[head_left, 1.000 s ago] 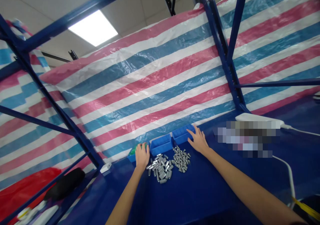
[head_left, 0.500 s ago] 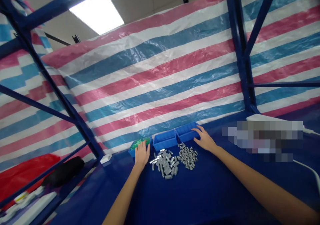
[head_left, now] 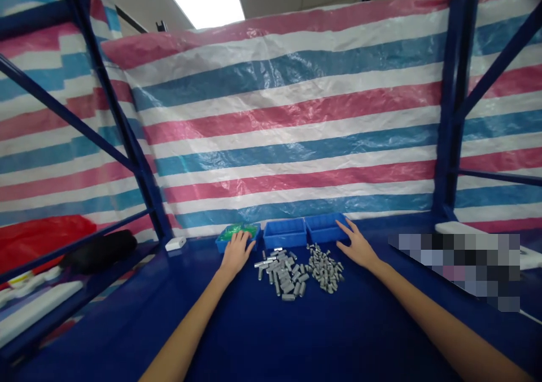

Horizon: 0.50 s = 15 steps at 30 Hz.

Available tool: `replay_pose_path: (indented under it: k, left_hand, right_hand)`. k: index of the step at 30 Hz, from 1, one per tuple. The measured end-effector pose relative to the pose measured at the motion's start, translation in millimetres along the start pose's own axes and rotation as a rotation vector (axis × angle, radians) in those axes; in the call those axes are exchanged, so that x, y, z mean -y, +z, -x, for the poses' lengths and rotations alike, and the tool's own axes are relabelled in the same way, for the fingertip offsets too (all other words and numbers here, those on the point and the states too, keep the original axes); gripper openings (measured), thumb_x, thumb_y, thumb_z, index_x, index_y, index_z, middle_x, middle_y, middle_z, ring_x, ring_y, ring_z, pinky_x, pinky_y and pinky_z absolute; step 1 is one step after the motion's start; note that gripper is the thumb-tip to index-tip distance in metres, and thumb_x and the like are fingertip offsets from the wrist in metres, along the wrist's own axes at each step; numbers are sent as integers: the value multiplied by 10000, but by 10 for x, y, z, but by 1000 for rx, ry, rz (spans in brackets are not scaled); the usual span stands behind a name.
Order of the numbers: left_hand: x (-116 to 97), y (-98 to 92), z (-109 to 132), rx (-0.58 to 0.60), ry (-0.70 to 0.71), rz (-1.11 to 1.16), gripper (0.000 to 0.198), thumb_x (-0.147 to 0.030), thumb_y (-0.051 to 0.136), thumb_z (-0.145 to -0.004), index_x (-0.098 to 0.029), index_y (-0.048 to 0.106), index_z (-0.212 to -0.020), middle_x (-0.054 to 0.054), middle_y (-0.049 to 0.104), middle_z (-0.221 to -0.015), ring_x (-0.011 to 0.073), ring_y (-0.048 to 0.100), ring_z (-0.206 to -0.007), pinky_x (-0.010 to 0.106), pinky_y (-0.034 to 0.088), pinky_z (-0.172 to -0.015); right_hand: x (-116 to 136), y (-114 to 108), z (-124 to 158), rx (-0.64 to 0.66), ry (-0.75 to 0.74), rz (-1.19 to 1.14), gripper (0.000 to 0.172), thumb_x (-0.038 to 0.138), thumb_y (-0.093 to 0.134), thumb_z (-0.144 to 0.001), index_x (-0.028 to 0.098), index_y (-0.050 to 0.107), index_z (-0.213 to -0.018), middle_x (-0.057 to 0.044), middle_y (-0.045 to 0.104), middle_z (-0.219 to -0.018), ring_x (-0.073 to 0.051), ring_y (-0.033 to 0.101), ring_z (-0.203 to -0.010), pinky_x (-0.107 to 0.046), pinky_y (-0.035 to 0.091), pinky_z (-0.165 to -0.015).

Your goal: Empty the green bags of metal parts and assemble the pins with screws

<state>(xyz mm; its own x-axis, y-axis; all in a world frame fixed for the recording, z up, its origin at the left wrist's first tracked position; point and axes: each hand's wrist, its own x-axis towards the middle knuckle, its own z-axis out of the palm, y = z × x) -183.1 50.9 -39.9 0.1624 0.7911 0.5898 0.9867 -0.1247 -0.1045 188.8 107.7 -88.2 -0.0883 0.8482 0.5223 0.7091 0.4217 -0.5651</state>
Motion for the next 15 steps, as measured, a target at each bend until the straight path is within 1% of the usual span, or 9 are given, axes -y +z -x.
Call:
replay_pose_path:
  k: [4,6,8,12,15]
  left_hand:
    - [132,-30,84,-34,50,19,241,-408,395,-881,-190,492,-917,48,539,-940,204,484,-918,324,434,-787]
    - [165,-66,163,-57,60,16,269,-452,449,-845,-190,485,-892,46,529,-909,210,487,-909,319,438,-765]
    - [178,-125,261,-73,75,14,297,-480,491,-811,-188,481,-866,44,518,-884,213,495,-892,313,439,-735]
    - [149,-274,445,-106,77,26,232,-424,472,-834,-193,484,-844,34,523,-860,204,506,-866,300,431,-705]
    - [73,-372,500,-88,91,27,157,-348,435,-858,-206,498,-839,23,548,-868,202,502,-880,279,419,-660]
  right_hand:
    - [-26,2,3,-9,-11,21,608,330,512,-762,259,376,-1350,-70,237,-1459,-262,467,-1189,-353,457,-899]
    - [-32,1,3,-2,-10,39,607,347,510,-766,260,373,-1351,-71,238,-1460,-267,468,-1189,-355,469,-884]
    - [-28,0,4,0,-18,66,606,358,499,-773,252,367,-1355,-78,246,-1457,-271,452,-1204,-366,457,-902]
    - [15,4,11,-20,-53,133,598,373,477,-784,207,377,-1350,-110,278,-1440,-276,387,-1254,-404,377,-987]
    - [73,7,27,-67,-54,165,587,396,480,-778,209,399,-1329,-113,323,-1414,-286,392,-1246,-436,374,-981]
